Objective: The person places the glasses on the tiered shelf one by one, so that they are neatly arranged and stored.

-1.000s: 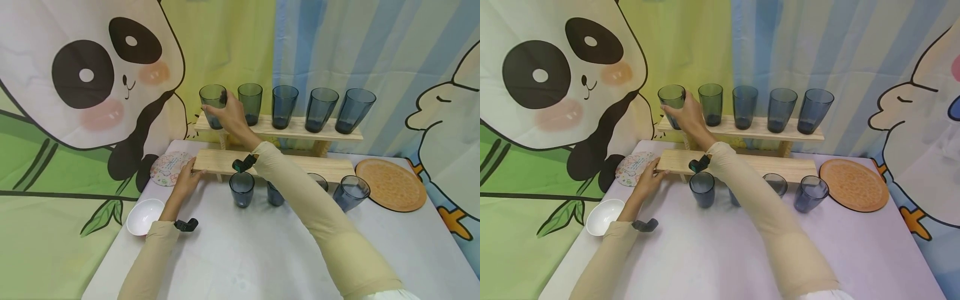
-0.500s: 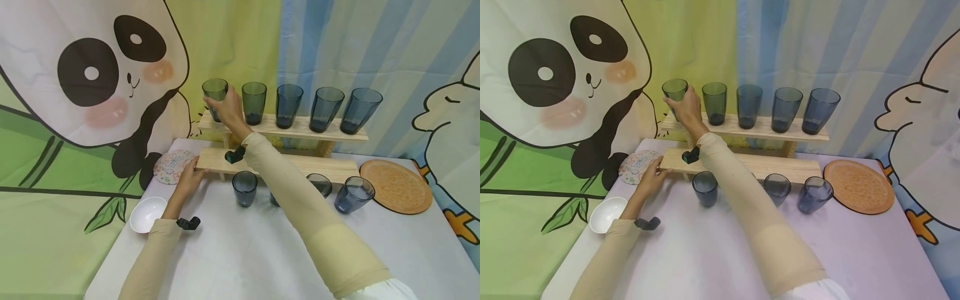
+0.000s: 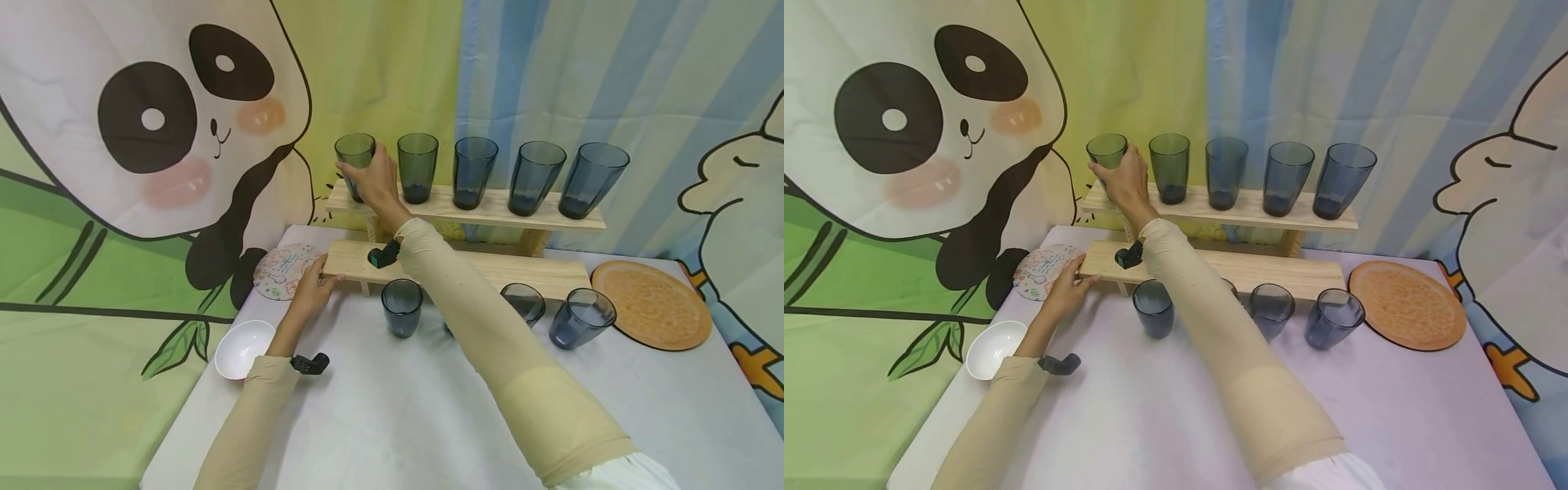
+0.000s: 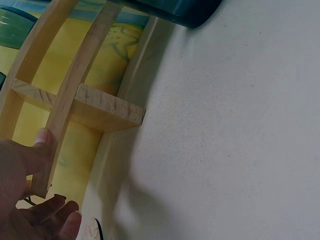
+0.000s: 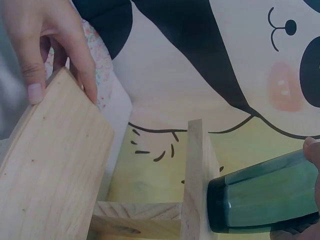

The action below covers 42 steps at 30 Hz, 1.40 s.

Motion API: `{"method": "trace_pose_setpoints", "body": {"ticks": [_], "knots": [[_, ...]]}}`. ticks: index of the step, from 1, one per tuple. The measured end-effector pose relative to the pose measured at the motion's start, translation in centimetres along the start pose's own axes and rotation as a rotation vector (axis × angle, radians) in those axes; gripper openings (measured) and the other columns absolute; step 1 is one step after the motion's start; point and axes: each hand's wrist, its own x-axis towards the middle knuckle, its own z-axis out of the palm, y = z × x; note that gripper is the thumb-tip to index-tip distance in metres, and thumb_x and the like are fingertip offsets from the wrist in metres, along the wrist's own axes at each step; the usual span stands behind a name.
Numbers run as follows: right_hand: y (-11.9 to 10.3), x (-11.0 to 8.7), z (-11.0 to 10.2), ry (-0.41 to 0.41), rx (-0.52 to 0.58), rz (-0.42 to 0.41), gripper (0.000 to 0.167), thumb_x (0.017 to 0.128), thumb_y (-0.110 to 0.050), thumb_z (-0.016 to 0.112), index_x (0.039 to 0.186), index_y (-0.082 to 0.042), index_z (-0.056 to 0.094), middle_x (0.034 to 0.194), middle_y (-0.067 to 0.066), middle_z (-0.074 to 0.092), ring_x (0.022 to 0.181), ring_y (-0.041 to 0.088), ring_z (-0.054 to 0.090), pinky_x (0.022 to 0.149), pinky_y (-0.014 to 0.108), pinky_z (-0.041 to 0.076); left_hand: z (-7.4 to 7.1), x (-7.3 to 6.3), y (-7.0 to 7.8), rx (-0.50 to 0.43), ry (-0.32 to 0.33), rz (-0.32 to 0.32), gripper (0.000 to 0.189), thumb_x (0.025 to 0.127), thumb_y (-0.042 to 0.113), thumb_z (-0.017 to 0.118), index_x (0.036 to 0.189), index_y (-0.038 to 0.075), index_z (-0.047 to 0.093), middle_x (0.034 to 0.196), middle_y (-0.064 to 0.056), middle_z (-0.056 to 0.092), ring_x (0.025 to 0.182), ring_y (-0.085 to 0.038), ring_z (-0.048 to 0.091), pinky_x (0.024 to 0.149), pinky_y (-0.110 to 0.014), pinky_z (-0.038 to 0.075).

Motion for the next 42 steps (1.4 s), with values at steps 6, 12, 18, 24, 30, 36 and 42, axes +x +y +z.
{"method": "trace_pose_setpoints", "body": {"ticks": [6,12,18,24,30,36,42], "knots": [[0.3,0.0,-0.3,-0.013,-0.005,0.023,0.094,0.096,-0.048,0.077,0.165,-0.007,0.028,0.162,0.012,0.047,0.146,0.025,0.049,0.116,0.036,0.048,0.1,0.2,0.2,-0.005,-0.002,0.014,0.077,0.107,0.029,0.065,0.167,0.002,0.024,0.164,-0.033,0.032,0.149,-0.051,0.039,0.123,-0.062,0.034],[0.2,0.0,-0.6,-0.054,-0.037,0.046,0.102,0.095,-0.050,0.077,0.167,-0.006,0.021,0.166,0.014,0.041,0.150,0.025,0.045,0.120,0.036,0.044,0.1,0.2,0.3,0.000,0.001,0.021,0.077,0.107,0.028,0.065,0.166,0.001,0.025,0.163,-0.034,0.033,0.149,-0.051,0.039,0.124,-0.062,0.033],[0.2,-1.6,-1.2,-0.146,-0.072,0.078,0.110,0.096,-0.053,0.075,0.169,-0.004,0.010,0.172,0.014,0.030,0.156,0.026,0.037,0.123,0.037,0.040,0.1,0.2,0.1,0.005,0.005,0.015,0.077,0.106,0.029,0.065,0.166,0.002,0.025,0.162,-0.034,0.034,0.148,-0.051,0.041,0.123,-0.061,0.034],[0.2,-4.1,-3.1,-0.328,-0.134,0.074,0.110,0.094,-0.057,0.075,0.168,-0.001,0.014,0.171,0.017,0.032,0.155,0.029,0.038,0.123,0.043,0.040,-0.1,0.0,0.1,0.011,0.003,0.017,0.077,0.107,0.031,0.064,0.166,0.002,0.023,0.161,-0.034,0.035,0.146,-0.051,0.043,0.121,-0.062,0.036],[0.4,-6.6,-7.7,-0.579,-0.256,-0.017,0.094,0.099,-0.066,0.061,0.160,0.001,0.038,0.161,0.021,0.047,0.147,0.035,0.048,0.118,0.050,0.045,-0.1,-0.1,0.1,0.008,0.002,0.024,0.077,0.107,0.031,0.063,0.166,0.002,0.024,0.161,-0.035,0.034,0.146,-0.051,0.043,0.122,-0.062,0.035],[2.1,-9.1,-15.8,-0.626,-0.257,-0.053,0.086,0.104,-0.060,0.057,0.164,-0.003,0.034,0.163,0.018,0.046,0.149,0.033,0.047,0.120,0.049,0.044,0.0,0.0,0.1,0.000,0.001,0.021,0.079,0.107,0.033,0.064,0.166,0.002,0.024,0.163,-0.034,0.033,0.148,-0.051,0.040,0.123,-0.062,0.033],[5.9,-12.8,-24.7,-0.448,-0.183,-0.056,0.063,0.110,-0.048,0.053,0.159,-0.009,0.045,0.157,0.016,0.053,0.145,0.037,0.051,0.116,0.057,0.046,-0.1,0.0,-0.3,0.007,-0.003,0.017,0.079,0.107,0.035,0.064,0.167,0.003,0.023,0.165,-0.033,0.031,0.150,-0.051,0.038,0.124,-0.062,0.032]]}}
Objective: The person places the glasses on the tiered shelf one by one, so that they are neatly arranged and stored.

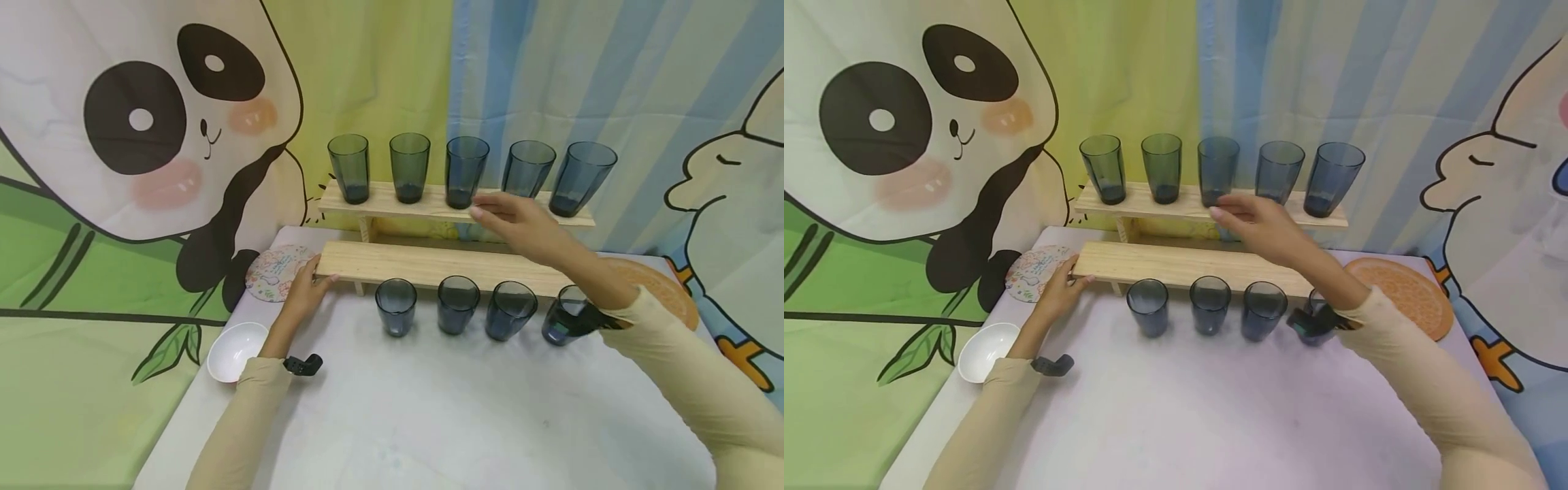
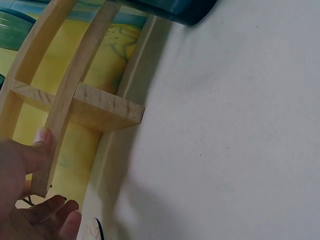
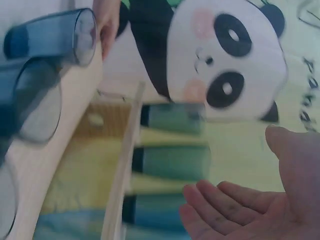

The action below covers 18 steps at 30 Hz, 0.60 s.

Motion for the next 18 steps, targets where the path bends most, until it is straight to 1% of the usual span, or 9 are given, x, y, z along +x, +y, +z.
{"method": "trace_pose_setpoints", "body": {"ticks": [2,5,9,11,13,15,16,17,18], "knots": [[1.9,-2.5,-1.7,0.071,-0.008,0.050,0.063,0.110,-0.050,0.051,0.159,-0.012,0.045,0.159,0.016,0.050,0.147,0.039,0.048,0.116,0.060,0.044,0.0,0.0,0.0,0.006,-0.003,-0.001,0.079,0.107,0.036,0.063,0.167,0.003,0.023,0.165,-0.033,0.031,0.150,-0.051,0.037,0.124,-0.062,0.032],[5.0,-5.9,-3.4,0.133,-0.019,0.134,0.066,0.111,-0.052,0.047,0.162,-0.012,0.040,0.163,0.020,0.045,0.150,0.045,0.041,0.115,0.068,0.038,0.0,0.1,0.0,0.009,-0.004,0.000,0.080,0.107,0.036,0.063,0.167,0.003,0.022,0.166,-0.033,0.030,0.151,-0.051,0.036,0.124,-0.062,0.032],[9.7,-9.8,-3.4,0.196,-0.046,0.226,0.072,0.111,-0.053,0.044,0.166,-0.008,0.031,0.165,0.027,0.037,0.149,0.055,0.034,0.110,0.077,0.035,0.0,0.1,0.1,0.005,-0.002,0.012,0.079,0.107,0.034,0.064,0.166,0.002,0.023,0.165,-0.033,0.030,0.150,-0.052,0.037,0.123,-0.063,0.033],[11.9,-11.4,-2.6,0.254,-0.051,0.233,0.073,0.111,-0.049,0.048,0.166,-0.005,0.029,0.165,0.030,0.037,0.148,0.056,0.035,0.117,0.063,0.039,-0.1,0.2,0.2,0.006,-0.003,0.014,0.079,0.107,0.034,0.064,0.166,0.002,0.024,0.165,-0.033,0.031,0.149,-0.052,0.038,0.123,-0.063,0.034],[13.7,-12.7,-1.4,0.318,-0.062,0.243,0.076,0.110,-0.047,0.053,0.166,-0.003,0.027,0.165,0.030,0.036,0.147,0.055,0.037,0.122,0.043,0.042,-0.1,0.2,0.2,0.009,-0.005,0.012,0.079,0.106,0.034,0.064,0.166,0.002,0.024,0.164,-0.033,0.032,0.149,-0.052,0.038,0.122,-0.064,0.034],[15.3,-13.6,-0.2,0.382,-0.056,0.246,0.080,0.108,-0.044,0.060,0.167,-0.002,0.025,0.165,0.030,0.035,0.149,0.053,0.036,0.125,0.035,0.037,-0.1,0.1,0.2,0.010,-0.009,0.010,0.079,0.107,0.034,0.064,0.166,0.002,0.023,0.165,-0.033,0.031,0.149,-0.052,0.038,0.122,-0.065,0.034],[15.9,-14.0,0.4,0.405,-0.041,0.255,0.083,0.107,-0.044,0.062,0.167,-0.003,0.023,0.166,0.030,0.033,0.150,0.053,0.035,0.127,0.033,0.033,0.0,0.1,0.2,0.009,-0.010,0.008,0.079,0.107,0.034,0.064,0.166,0.002,0.023,0.165,-0.033,0.031,0.149,-0.052,0.037,0.122,-0.065,0.034],[16.5,-14.4,1.0,0.424,-0.030,0.268,0.087,0.105,-0.044,0.065,0.168,-0.004,0.020,0.167,0.030,0.031,0.151,0.052,0.033,0.128,0.041,0.030,0.0,0.1,0.2,0.006,-0.010,0.007,0.079,0.107,0.035,0.063,0.167,0.002,0.023,0.165,-0.033,0.030,0.150,-0.052,0.037,0.122,-0.064,0.033],[17.0,-14.7,1.6,0.442,-0.023,0.284,0.090,0.104,-0.044,0.067,0.169,-0.004,0.018,0.168,0.029,0.031,0.152,0.052,0.032,0.129,0.045,0.028,0.1,0.1,0.2,0.005,-0.011,0.006,0.079,0.107,0.035,0.063,0.167,0.002,0.022,0.166,-0.032,0.030,0.150,-0.052,0.037,0.123,-0.064,0.033]]}}
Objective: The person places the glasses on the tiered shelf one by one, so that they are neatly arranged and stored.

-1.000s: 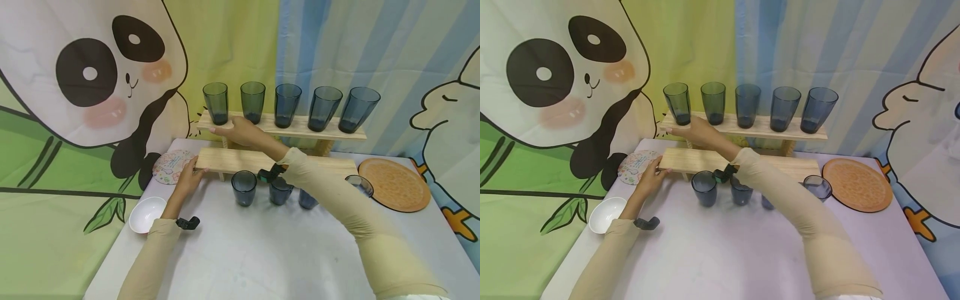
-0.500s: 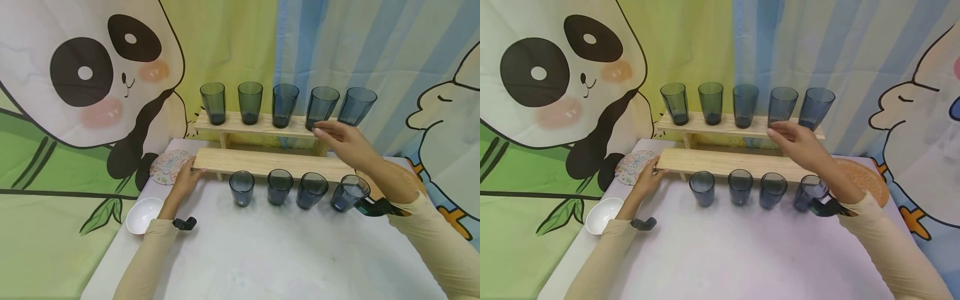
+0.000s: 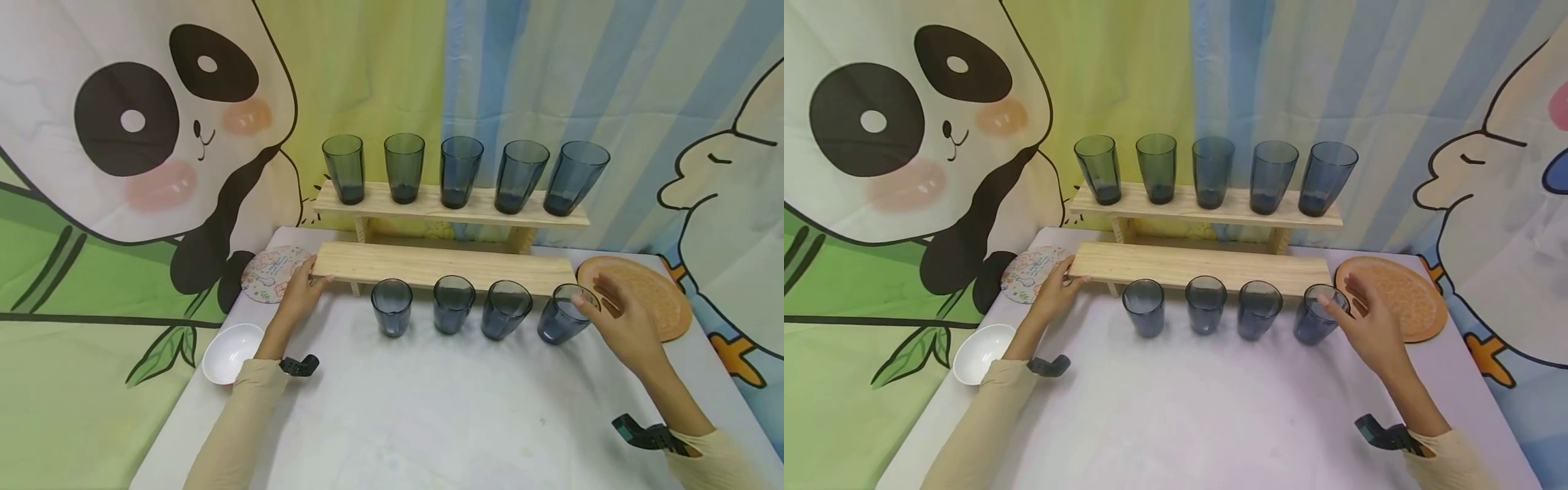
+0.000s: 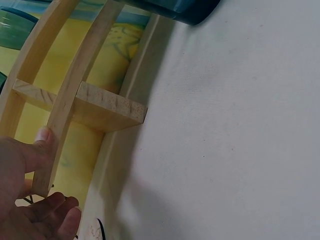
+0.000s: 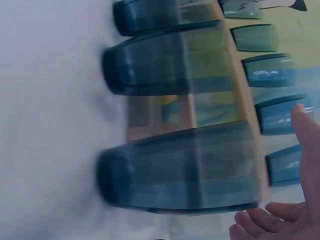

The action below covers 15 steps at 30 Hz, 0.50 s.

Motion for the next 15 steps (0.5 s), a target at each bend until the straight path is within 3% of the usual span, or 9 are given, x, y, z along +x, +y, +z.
{"method": "trace_pose_setpoints", "body": {"ticks": [1,4,9,12,15], "knots": [[0.5,-0.3,0.5,0.012,0.016,0.012,0.093,0.103,-0.044,0.069,0.169,-0.005,0.016,0.168,0.029,0.030,0.153,0.051,0.031,0.128,0.054,0.027,0.0,0.0,0.0,-0.002,0.000,0.000,0.079,0.107,0.035,0.063,0.167,0.003,0.022,0.166,-0.032,0.029,0.150,-0.051,0.037,0.123,-0.064,0.033],[1.8,-1.0,1.9,0.020,0.070,0.033,0.100,0.100,-0.040,0.074,0.170,-0.006,0.010,0.169,0.029,0.028,0.155,0.050,0.027,0.129,0.051,0.024,0.0,0.0,-0.1,-0.011,-0.001,-0.003,0.080,0.107,0.036,0.063,0.167,0.004,0.022,0.166,-0.032,0.030,0.149,-0.052,0.038,0.122,-0.065,0.034],[2.9,-1.6,3.6,0.057,0.129,0.021,0.096,0.098,-0.032,0.079,0.168,-0.007,0.019,0.166,0.028,0.034,0.156,0.047,0.029,0.129,0.049,0.023,0.1,-0.1,-0.4,-0.020,0.000,-0.003,0.080,0.107,0.035,0.064,0.167,0.004,0.022,0.166,-0.031,0.030,0.148,-0.052,0.039,0.120,-0.065,0.036],[3.4,-1.6,4.2,0.086,0.134,0.010,0.092,0.097,-0.030,0.080,0.167,-0.006,0.025,0.163,0.029,0.038,0.155,0.046,0.031,0.129,0.028,0.023,0.1,-0.1,-0.3,-0.024,0.002,0.001,0.079,0.107,0.034,0.064,0.167,0.005,0.023,0.166,-0.031,0.031,0.149,-0.052,0.038,0.121,-0.065,0.035],[3.7,-1.6,4.6,0.101,0.136,0.003,0.091,0.097,-0.029,0.080,0.166,-0.005,0.027,0.161,0.030,0.040,0.153,0.047,0.034,0.118,0.007,0.025,0.1,0.0,-0.2,-0.026,0.005,0.006,0.078,0.106,0.034,0.064,0.167,0.005,0.024,0.166,-0.031,0.031,0.149,-0.051,0.039,0.121,-0.065,0.034]]}}
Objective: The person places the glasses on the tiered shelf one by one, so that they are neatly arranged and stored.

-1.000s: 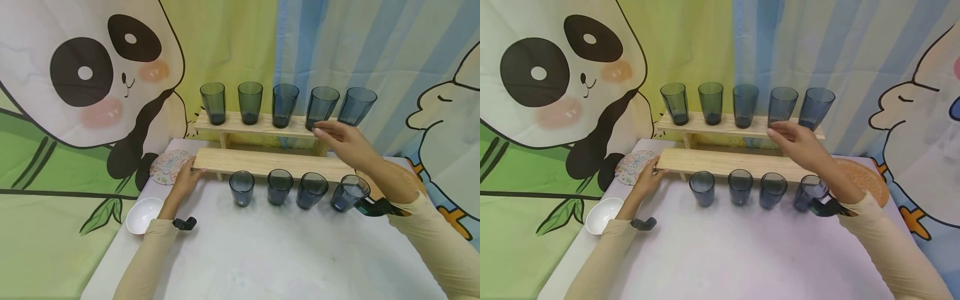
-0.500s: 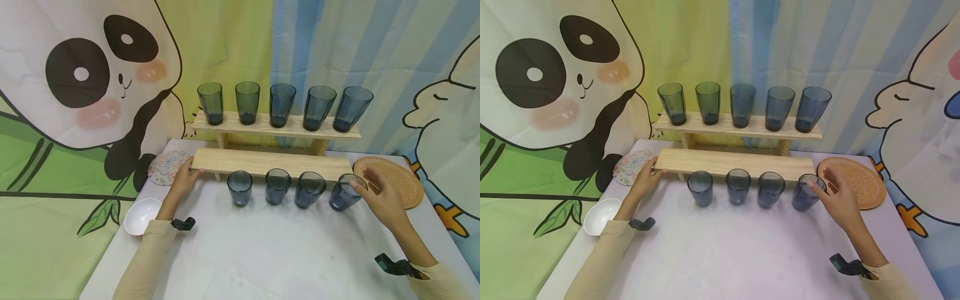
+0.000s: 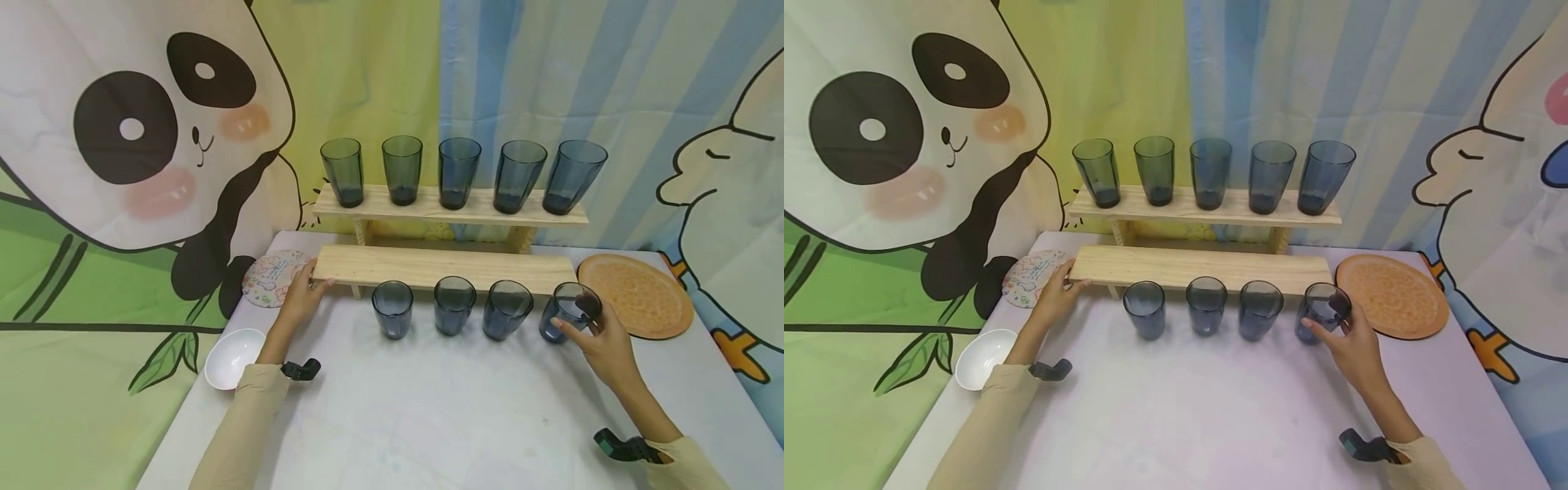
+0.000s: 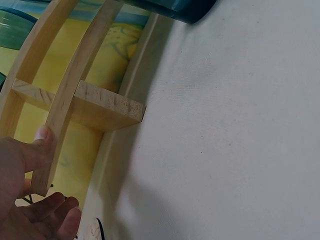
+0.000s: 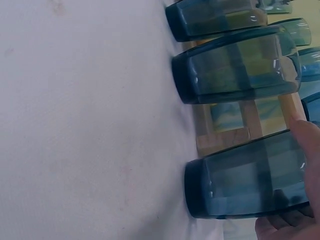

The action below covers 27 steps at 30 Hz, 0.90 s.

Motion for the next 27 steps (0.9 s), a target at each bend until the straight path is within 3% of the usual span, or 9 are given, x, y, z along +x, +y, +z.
{"method": "trace_pose_setpoints", "body": {"ticks": [1,6,19,27], "knots": [[0.1,0.0,0.1,0.006,-0.002,-0.002,0.090,0.096,-0.029,0.081,0.166,-0.005,0.028,0.160,0.030,0.041,0.152,0.047,0.035,0.114,0.002,0.025,0.0,0.0,0.0,-0.001,0.000,-0.001,0.078,0.107,0.034,0.064,0.167,0.005,0.024,0.166,-0.031,0.031,0.149,-0.051,0.038,0.122,-0.065,0.033],[0.4,0.0,0.5,0.036,0.003,-0.009,0.086,0.096,-0.025,0.082,0.163,-0.003,0.033,0.157,0.032,0.045,0.151,0.046,0.038,0.113,0.003,0.028,0.1,-0.1,0.0,0.001,0.005,0.005,0.078,0.107,0.032,0.064,0.166,0.002,0.024,0.167,-0.030,0.029,0.153,-0.050,0.033,0.125,-0.065,0.028],[-0.1,0.1,0.3,0.035,0.013,-0.015,0.084,0.096,-0.023,0.081,0.163,-0.003,0.034,0.157,0.032,0.045,0.151,0.042,0.040,0.112,0.004,0.032,0.1,-0.1,0.0,0.003,0.006,0.001,0.078,0.107,0.033,0.063,0.167,0.004,0.023,0.166,-0.031,0.031,0.151,-0.050,0.036,0.124,-0.065,0.029],[-2.9,0.3,-1.6,-0.005,-0.057,0.010,0.078,0.098,-0.033,0.078,0.159,-0.001,0.042,0.155,0.031,0.050,0.146,0.051,0.043,0.107,0.000,0.033,0.0,-0.2,0.1,0.005,0.005,-0.014,0.079,0.106,0.036,0.064,0.167,0.006,0.024,0.166,-0.030,0.031,0.150,-0.050,0.037,0.123,-0.065,0.031]]}}
